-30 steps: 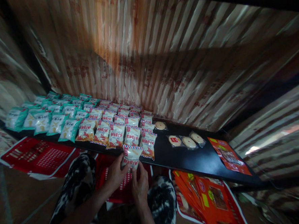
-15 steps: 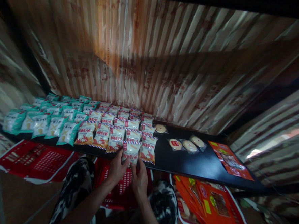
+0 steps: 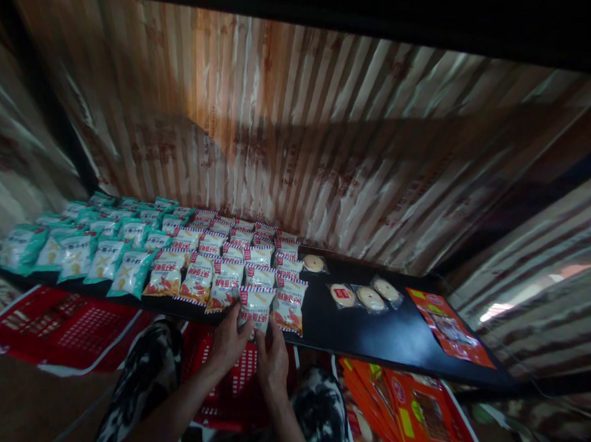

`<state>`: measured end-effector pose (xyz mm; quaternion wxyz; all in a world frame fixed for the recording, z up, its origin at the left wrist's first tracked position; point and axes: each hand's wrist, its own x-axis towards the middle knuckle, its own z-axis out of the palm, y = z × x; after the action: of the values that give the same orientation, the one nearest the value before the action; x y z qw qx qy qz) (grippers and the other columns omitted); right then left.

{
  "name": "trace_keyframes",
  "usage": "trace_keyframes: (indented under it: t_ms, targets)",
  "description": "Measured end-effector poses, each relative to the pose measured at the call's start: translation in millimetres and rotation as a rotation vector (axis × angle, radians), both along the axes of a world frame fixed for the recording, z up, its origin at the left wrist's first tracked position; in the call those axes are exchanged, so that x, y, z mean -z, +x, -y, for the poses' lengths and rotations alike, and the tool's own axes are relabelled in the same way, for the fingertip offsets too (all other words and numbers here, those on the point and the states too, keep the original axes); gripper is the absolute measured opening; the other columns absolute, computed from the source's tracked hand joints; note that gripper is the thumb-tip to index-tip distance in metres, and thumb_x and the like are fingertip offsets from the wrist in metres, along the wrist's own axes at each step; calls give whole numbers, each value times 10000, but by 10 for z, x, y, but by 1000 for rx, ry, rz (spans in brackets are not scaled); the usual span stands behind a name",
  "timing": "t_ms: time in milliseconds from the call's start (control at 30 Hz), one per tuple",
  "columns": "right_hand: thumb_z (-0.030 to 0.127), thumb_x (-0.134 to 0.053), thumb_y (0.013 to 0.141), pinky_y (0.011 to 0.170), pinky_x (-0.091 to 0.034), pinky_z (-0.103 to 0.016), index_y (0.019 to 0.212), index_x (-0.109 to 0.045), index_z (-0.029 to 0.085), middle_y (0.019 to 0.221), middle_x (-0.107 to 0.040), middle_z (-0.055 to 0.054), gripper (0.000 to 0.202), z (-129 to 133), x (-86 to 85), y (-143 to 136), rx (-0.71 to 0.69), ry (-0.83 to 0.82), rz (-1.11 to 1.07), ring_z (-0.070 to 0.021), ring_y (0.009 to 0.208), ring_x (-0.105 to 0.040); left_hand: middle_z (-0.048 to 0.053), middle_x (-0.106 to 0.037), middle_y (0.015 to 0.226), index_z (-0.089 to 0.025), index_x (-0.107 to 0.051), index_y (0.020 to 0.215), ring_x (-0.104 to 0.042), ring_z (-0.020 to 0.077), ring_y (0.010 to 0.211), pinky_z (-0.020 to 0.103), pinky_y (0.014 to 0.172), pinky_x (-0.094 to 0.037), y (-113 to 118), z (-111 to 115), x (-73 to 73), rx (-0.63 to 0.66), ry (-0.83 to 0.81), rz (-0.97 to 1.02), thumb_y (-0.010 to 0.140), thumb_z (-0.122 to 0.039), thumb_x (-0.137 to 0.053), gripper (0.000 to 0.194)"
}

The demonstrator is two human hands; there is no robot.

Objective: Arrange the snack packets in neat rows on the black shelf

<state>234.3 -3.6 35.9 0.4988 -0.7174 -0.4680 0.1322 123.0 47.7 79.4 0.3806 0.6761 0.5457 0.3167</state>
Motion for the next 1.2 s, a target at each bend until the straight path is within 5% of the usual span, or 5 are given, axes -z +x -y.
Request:
trace_keyframes:
  t_ms: [633, 1200]
  targets:
    - [425, -442, 843, 895, -470, -415, 1217, -537, 111, 1202, -596, -175, 498, -77, -83, 13, -24, 29, 21, -271, 1095, -578, 140, -552, 1273, -130, -449, 1275, -524, 235, 1173, 367, 982, -400, 53, -57, -45, -58, 51, -74, 809, -316, -451, 502]
    - [355, -477, 839, 883, -478, -411, 1246, -508, 131, 1221, -579, -167, 466, -143, -71, -1, -64, 61, 111, -260, 1099, -565, 172, -518, 1300, -101, -433, 1267, -480, 235, 1217, 394, 1008, -380, 53, -77, 114, -96, 110, -46, 830, -347, -421, 502]
